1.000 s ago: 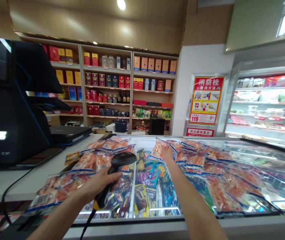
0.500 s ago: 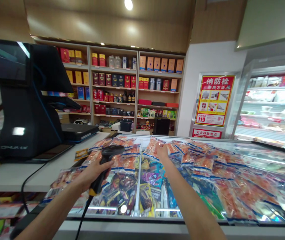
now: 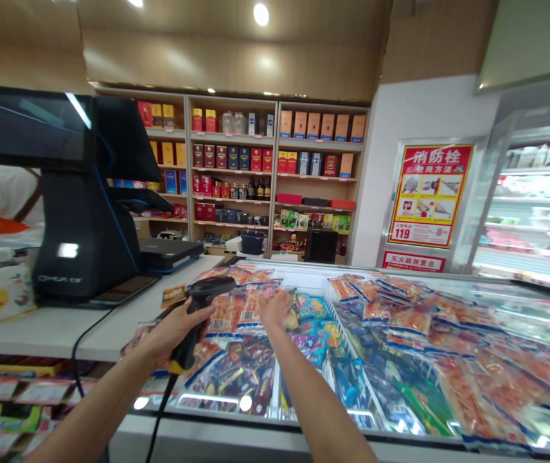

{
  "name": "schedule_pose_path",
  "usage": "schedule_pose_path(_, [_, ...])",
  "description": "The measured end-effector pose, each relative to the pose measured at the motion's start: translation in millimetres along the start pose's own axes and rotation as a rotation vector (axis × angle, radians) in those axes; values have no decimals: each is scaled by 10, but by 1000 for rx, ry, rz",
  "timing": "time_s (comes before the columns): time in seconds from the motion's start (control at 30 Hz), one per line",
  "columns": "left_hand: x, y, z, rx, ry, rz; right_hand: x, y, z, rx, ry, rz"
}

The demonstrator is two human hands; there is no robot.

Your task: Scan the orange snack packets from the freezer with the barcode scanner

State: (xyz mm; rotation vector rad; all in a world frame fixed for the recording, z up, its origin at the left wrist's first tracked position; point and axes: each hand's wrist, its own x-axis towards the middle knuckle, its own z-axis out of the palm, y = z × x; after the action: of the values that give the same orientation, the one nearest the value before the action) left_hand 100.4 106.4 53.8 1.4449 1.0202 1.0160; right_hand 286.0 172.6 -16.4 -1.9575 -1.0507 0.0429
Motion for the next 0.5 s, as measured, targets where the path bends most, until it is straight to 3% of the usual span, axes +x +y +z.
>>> schedule_pose_path(0.27, [21, 21, 166, 7, -63, 1, 81, 120, -27, 148, -26, -20])
schedule_pose_path(0.37, [30, 43, 310, -6, -119, 10, 279, 316, -200, 149, 27, -33])
schedule_pose_path(0.5, [78, 41, 539, -11, -197, 18, 593, 775, -523, -22, 66, -24])
